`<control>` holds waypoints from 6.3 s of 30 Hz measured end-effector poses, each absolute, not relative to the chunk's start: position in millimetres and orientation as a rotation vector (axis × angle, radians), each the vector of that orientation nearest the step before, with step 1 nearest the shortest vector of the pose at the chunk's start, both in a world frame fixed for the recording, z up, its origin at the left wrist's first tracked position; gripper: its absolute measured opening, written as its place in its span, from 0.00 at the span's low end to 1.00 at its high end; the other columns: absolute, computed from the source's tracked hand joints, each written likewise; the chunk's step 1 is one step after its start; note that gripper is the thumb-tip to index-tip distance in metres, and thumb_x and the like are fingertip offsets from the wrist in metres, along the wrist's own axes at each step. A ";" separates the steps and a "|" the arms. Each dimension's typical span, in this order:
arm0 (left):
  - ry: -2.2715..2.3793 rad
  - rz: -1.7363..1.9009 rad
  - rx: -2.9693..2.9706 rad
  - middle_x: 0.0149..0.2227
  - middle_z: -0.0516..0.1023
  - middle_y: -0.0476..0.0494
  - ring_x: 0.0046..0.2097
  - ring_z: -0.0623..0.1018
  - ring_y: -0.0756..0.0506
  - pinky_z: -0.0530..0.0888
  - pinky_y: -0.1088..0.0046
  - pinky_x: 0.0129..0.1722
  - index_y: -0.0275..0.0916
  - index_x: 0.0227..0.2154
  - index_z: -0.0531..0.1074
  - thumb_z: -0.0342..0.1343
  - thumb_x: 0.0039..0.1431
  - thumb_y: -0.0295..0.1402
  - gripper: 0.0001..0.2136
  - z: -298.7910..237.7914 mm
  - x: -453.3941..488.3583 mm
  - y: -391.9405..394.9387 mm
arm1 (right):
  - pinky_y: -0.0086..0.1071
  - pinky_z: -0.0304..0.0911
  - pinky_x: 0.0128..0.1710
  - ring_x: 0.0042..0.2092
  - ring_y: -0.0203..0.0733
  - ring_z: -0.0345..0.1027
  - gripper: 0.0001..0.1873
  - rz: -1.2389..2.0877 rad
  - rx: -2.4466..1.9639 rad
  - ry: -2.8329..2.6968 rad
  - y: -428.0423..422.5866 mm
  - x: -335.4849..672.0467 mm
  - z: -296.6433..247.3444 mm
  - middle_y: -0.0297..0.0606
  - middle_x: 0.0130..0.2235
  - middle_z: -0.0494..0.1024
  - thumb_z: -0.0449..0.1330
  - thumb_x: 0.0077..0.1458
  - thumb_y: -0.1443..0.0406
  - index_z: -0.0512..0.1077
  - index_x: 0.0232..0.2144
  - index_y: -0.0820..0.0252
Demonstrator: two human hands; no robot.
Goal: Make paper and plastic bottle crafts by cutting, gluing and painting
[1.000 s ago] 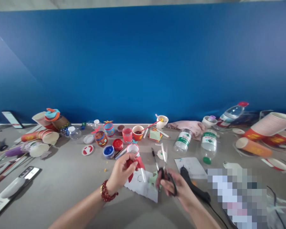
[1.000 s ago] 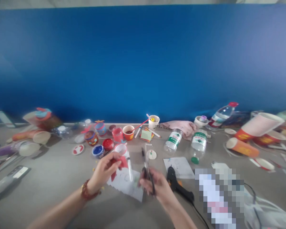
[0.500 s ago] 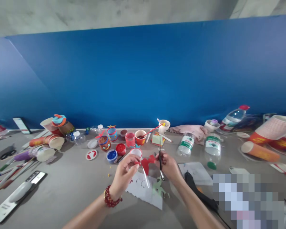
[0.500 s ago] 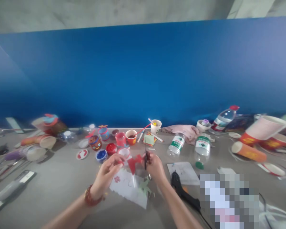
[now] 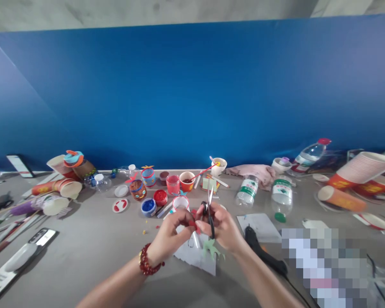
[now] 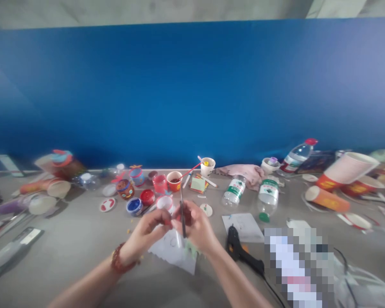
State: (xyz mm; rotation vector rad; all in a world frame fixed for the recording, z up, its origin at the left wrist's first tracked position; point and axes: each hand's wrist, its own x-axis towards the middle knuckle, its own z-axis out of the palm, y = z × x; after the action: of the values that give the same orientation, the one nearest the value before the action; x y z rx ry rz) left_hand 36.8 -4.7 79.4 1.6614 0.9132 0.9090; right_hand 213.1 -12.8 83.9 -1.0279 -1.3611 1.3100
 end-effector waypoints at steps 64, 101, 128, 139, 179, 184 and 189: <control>0.955 1.068 1.604 0.28 0.74 0.46 0.31 0.71 0.49 0.67 0.75 0.31 0.36 0.29 0.72 0.54 0.58 0.28 0.04 97.0 31.5 6.3 | 0.27 0.54 0.20 0.19 0.39 0.69 0.23 1.605 -1.414 -1.379 -61.5 247.7 37.3 0.34 0.15 0.73 0.70 0.37 0.51 0.65 0.14 0.59; 0.926 1.043 1.646 0.30 0.75 0.48 0.33 0.72 0.50 0.68 0.76 0.34 0.36 0.29 0.71 0.52 0.57 0.23 0.05 98.1 29.6 9.3 | 0.26 0.49 0.20 0.19 0.35 0.62 0.23 1.423 -1.575 -1.638 -57.5 255.0 49.1 0.34 0.14 0.71 0.65 0.46 0.55 0.59 0.13 0.58; 0.961 1.061 1.714 0.31 0.76 0.47 0.34 0.73 0.50 0.68 0.76 0.35 0.36 0.31 0.72 0.52 0.60 0.25 0.05 98.4 30.1 7.7 | 0.26 0.48 0.22 0.23 0.34 0.54 0.23 0.960 -1.676 -1.960 -56.9 259.5 44.7 0.31 0.17 0.66 0.61 0.52 0.52 0.62 0.15 0.60; 0.981 1.060 1.748 0.32 0.77 0.46 0.35 0.74 0.49 0.69 0.75 0.35 0.37 0.31 0.72 0.52 0.60 0.26 0.05 98.9 29.8 6.3 | 0.27 0.41 0.22 0.24 0.34 0.41 0.24 0.716 -1.681 -2.038 -55.3 259.6 44.0 0.26 0.19 0.51 0.59 0.53 0.54 0.53 0.16 0.58; 1.088 1.033 1.655 0.29 0.75 0.47 0.32 0.73 0.49 0.67 0.77 0.32 0.37 0.30 0.72 0.54 0.60 0.31 0.06 72.7 33.3 9.9 | 0.28 0.44 0.22 0.23 0.35 0.50 0.26 0.712 -1.681 -2.078 -42.5 261.8 21.8 0.29 0.18 0.61 0.59 0.54 0.49 0.60 0.14 0.58; 1.102 1.044 1.604 0.29 0.75 0.47 0.31 0.73 0.49 0.67 0.77 0.30 0.37 0.29 0.71 0.54 0.60 0.34 0.07 71.4 34.3 6.8 | 0.28 0.43 0.22 0.23 0.35 0.50 0.25 0.736 -1.656 -2.060 -41.3 259.2 20.3 0.29 0.17 0.61 0.60 0.53 0.51 0.62 0.14 0.58; 1.107 1.076 1.575 0.29 0.75 0.46 0.32 0.73 0.48 0.67 0.76 0.32 0.37 0.30 0.71 0.55 0.60 0.36 0.08 68.0 35.2 3.7 | 0.27 0.47 0.21 0.23 0.34 0.55 0.19 0.991 -1.576 -1.988 -44.4 259.0 23.0 0.29 0.19 0.66 0.64 0.49 0.53 0.68 0.18 0.59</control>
State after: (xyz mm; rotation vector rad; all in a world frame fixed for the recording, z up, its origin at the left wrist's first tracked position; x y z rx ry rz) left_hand 35.2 3.7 68.0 1.5745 1.1068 1.0760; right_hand 259.0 -44.4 23.0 -1.5757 -1.9881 0.9908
